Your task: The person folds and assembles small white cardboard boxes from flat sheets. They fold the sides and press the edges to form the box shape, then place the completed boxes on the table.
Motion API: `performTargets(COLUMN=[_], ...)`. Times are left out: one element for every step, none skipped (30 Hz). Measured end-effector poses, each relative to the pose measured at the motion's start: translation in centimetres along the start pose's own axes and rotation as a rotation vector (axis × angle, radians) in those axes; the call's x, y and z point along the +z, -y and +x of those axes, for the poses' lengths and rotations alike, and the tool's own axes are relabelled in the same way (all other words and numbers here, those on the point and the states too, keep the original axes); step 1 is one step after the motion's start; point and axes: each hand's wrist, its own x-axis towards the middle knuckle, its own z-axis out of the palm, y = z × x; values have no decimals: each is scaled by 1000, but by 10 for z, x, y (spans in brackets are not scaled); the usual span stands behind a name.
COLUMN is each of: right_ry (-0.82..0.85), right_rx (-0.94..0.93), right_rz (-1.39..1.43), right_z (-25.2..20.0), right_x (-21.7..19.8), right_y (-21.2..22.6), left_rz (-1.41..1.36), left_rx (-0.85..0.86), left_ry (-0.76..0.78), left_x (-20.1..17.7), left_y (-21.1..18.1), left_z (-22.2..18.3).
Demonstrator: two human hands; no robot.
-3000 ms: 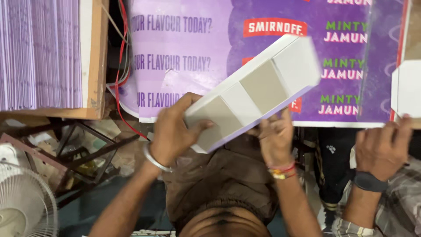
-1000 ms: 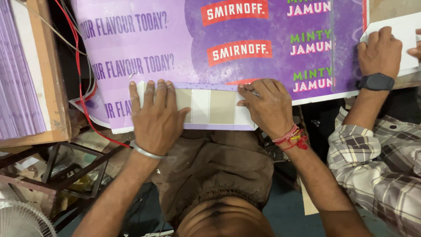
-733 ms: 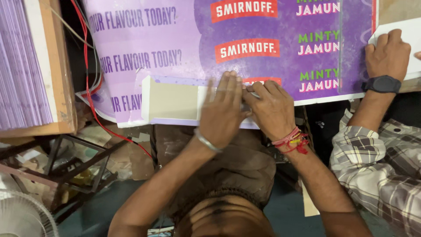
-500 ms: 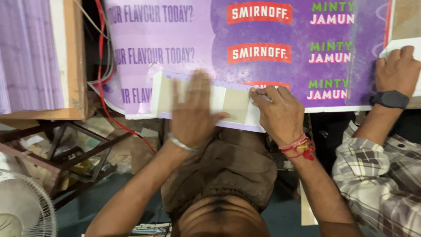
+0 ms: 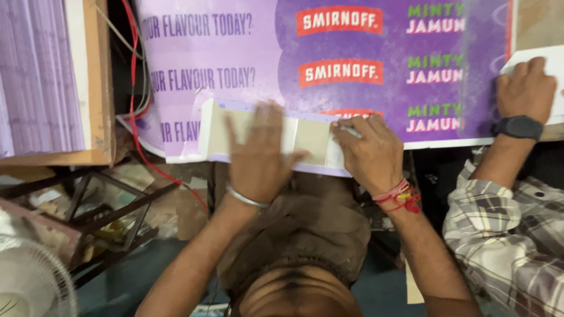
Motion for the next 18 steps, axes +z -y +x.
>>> performTargets(right_ry=[-12,-24,-25,-25,-27,-20,-5,9,16,23,19,14,12,10,5,0,-5,0], right_rx=[1,3,17,31,45,52,58,65,74,82,79,61,44,26,22,19,22,27], right_rz=[0,0,3,6,5,23,44,66,72,78,81,65,49,32,37,42,48,50], right_z=[-2,-4,-5,-5,-4,-3,-4,-5,-7,-10,-8,-7,-8,-8,-9,-9,-12,-14], right_x=[0,1,0,0,-1,-1,-1,-1,-1,-1,0,1,1,1,1,1,1,1], right_y=[2,4,3,4,3,2,2,2,4,6,6,7,7,6,6,5,5,6], left_rz=[68,135,197,202,205,207,133,59,-14,-60,-101,-75,-51,-28,28,85,142,178], left_rx=[-20,-39,-52,-58,-62,-66,-24,17,41,103,164,166,167,167,105,43,-14,-76], left_ry=[-18,-36,-62,-56,-52,-48,-40,-32,-17,36,73,91,110,130,97,64,36,54], left_x=[-7,-13,-17,-20,-20,-18,-16,-9,-4,2,8,12,15,16,14,7,-1,-8], left_y=[12,22,27,29,26,22,15,2,-13,-27,-36,-38,-37,-36,-26,-9,6,16], left_z=[-5,-8,-8,-8,-6,-5,-10,-18,-31,-44,-51,-58,-62,-65,-67,-68,-69,-71])
